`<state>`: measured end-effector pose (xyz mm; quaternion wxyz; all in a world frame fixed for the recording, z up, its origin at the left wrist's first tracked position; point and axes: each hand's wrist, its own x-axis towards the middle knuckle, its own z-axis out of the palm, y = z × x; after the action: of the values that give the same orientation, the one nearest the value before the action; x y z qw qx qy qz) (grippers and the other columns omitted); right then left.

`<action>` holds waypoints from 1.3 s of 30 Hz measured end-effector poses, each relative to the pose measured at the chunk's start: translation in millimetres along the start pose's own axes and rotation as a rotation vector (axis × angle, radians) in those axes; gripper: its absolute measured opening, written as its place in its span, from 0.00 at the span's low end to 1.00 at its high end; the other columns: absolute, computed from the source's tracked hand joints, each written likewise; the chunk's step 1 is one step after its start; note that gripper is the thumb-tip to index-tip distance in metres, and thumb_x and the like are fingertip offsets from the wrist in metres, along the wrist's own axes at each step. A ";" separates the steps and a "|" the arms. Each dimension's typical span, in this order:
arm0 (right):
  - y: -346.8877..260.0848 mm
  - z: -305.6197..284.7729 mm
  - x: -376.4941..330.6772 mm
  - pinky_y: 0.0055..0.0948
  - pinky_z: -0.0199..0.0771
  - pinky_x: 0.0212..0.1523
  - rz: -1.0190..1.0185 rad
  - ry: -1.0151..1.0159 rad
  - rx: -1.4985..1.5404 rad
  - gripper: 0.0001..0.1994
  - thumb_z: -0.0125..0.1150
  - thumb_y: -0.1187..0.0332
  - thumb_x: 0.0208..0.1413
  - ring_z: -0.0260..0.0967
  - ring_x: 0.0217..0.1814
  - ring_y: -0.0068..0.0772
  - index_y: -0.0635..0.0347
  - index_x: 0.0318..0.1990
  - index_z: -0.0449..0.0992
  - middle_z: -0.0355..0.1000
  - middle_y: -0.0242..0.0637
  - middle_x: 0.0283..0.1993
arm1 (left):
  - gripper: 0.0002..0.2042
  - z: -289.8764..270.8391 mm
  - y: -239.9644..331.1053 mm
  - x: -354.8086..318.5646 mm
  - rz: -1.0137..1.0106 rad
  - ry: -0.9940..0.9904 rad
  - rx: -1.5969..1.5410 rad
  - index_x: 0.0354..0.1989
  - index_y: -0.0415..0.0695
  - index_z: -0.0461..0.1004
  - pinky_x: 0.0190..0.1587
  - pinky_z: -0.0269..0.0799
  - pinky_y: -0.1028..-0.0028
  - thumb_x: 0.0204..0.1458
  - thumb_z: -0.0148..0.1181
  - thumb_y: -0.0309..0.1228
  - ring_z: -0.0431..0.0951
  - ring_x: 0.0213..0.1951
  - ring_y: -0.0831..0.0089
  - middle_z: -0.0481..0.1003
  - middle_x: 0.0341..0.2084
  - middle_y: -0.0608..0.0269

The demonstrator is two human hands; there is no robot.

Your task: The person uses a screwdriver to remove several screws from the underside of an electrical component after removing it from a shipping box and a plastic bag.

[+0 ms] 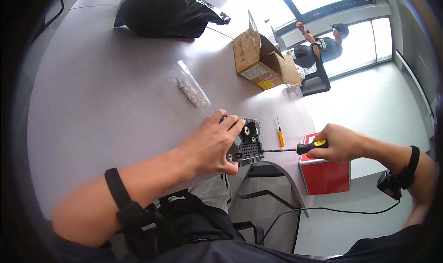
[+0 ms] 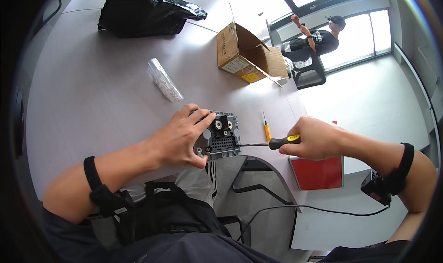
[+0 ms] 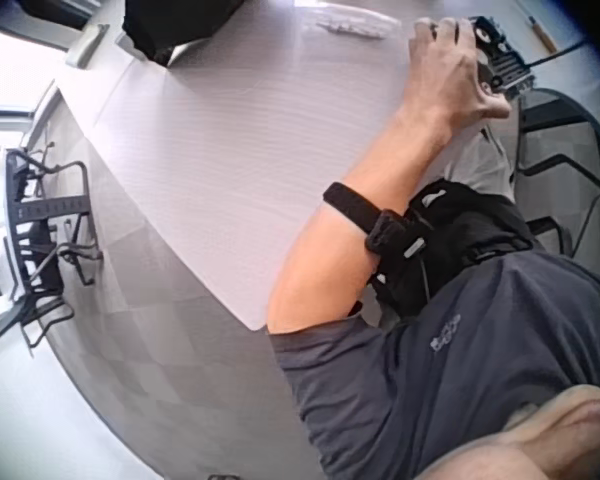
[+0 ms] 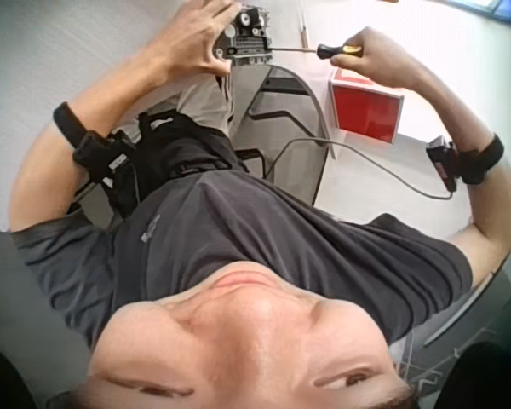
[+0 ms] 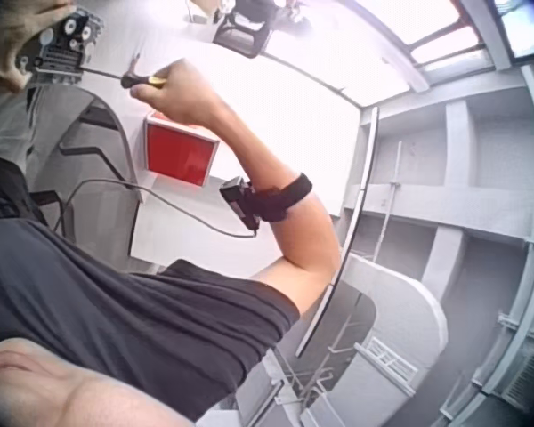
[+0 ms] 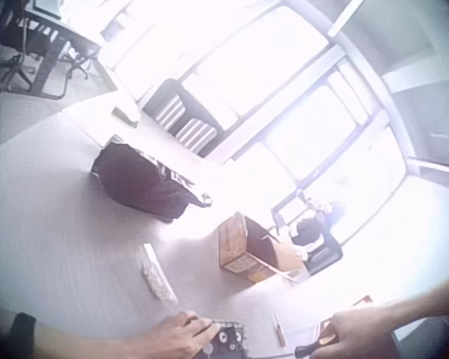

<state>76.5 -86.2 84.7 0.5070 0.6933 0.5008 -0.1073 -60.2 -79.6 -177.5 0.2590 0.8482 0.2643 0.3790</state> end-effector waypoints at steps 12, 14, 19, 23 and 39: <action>14.7 23.5 -0.8 0.35 0.76 0.33 -0.350 0.367 -0.501 0.16 0.60 0.58 0.55 0.75 0.27 0.43 0.65 0.32 0.80 0.77 0.47 0.27 | 0.42 6.2 -8.0 5.2 0.049 0.053 0.034 0.58 0.29 0.63 0.63 0.59 0.62 0.36 0.66 0.45 0.60 0.58 0.54 0.66 0.53 0.46; -4.9 9.0 -3.1 0.31 0.74 0.27 -0.345 0.320 -0.709 0.14 0.62 0.58 0.55 0.75 0.25 0.36 0.61 0.35 0.76 0.77 0.42 0.27 | 0.42 3.4 -8.1 5.9 0.045 0.030 0.010 0.58 0.28 0.62 0.64 0.58 0.63 0.36 0.66 0.45 0.59 0.60 0.53 0.65 0.56 0.44; 18.6 14.8 0.4 0.29 0.72 0.24 -0.513 0.487 -0.784 0.13 0.64 0.59 0.54 0.74 0.23 0.34 0.61 0.33 0.77 0.76 0.37 0.24 | 0.43 2.3 3.3 5.9 0.016 -0.010 0.004 0.59 0.28 0.62 0.64 0.57 0.62 0.34 0.65 0.45 0.58 0.60 0.52 0.64 0.56 0.45; 41.4 32.5 0.7 0.34 0.74 0.29 -0.683 0.622 -0.378 0.15 0.61 0.58 0.56 0.75 0.28 0.41 0.64 0.32 0.78 0.75 0.43 0.29 | 0.44 3.7 5.7 6.0 -0.005 -0.039 -0.011 0.61 0.28 0.60 0.66 0.54 0.60 0.34 0.65 0.43 0.56 0.61 0.53 0.63 0.57 0.46; 54.2 36.2 12.4 0.32 0.65 0.26 -0.229 0.611 0.061 0.20 0.64 0.53 0.52 0.67 0.23 0.37 0.65 0.26 0.80 0.74 0.44 0.25 | 0.43 -11.5 25.4 17.8 -0.075 -0.097 0.073 0.61 0.36 0.62 0.62 0.58 0.58 0.28 0.68 0.35 0.58 0.60 0.50 0.63 0.55 0.49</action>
<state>138.9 -107.4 92.1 0.2967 0.6476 0.7010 0.0346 -52.6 -83.9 -145.6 0.2544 0.8639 0.2969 0.3175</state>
